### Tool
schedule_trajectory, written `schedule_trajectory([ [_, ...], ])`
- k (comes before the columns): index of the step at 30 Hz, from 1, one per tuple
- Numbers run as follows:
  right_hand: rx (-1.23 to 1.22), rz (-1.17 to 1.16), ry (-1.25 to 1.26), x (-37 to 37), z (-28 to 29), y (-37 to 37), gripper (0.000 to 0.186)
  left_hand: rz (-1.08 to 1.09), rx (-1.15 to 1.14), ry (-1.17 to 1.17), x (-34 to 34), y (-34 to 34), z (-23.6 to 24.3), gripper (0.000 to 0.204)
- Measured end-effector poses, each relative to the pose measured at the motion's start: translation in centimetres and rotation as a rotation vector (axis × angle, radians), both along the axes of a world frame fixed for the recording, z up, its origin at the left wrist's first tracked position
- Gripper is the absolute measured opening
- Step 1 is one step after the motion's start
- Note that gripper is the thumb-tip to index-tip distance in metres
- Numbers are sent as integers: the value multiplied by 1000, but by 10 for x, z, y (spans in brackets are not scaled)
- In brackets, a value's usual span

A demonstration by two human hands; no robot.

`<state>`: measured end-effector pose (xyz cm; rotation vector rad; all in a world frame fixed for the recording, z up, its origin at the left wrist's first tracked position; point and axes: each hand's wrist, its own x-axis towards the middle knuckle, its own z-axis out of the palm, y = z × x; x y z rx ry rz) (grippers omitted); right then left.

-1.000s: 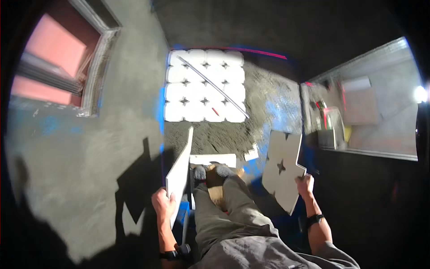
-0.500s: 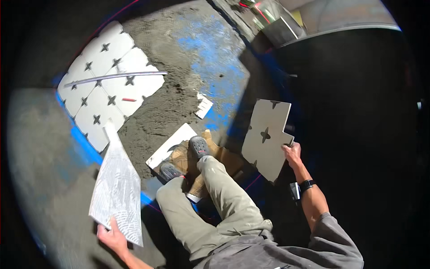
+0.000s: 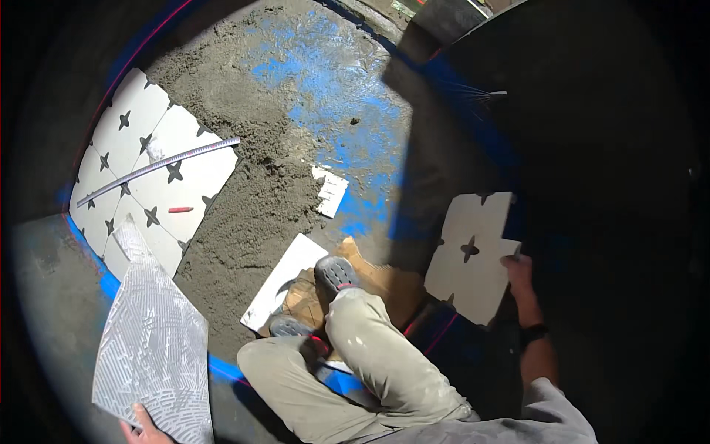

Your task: The person fits tiles onto a wet mortar bed by hand, using a laser level for alignment. After shoveling more mortar and spreading it with a rake, they position the tiles and tap them into place with a rubber mallet.

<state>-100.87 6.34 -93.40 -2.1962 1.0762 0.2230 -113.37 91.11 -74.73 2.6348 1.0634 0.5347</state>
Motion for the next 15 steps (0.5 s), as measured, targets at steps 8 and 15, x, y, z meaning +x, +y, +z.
schedule_trajectory([
  [8,450,-278,-341,4,-102,71,27,59,59,-191,2,12,-71,30],
  [15,847,-253,-486,-15,-265,84,28,102,64,-260,-40,41,-113,33],
])
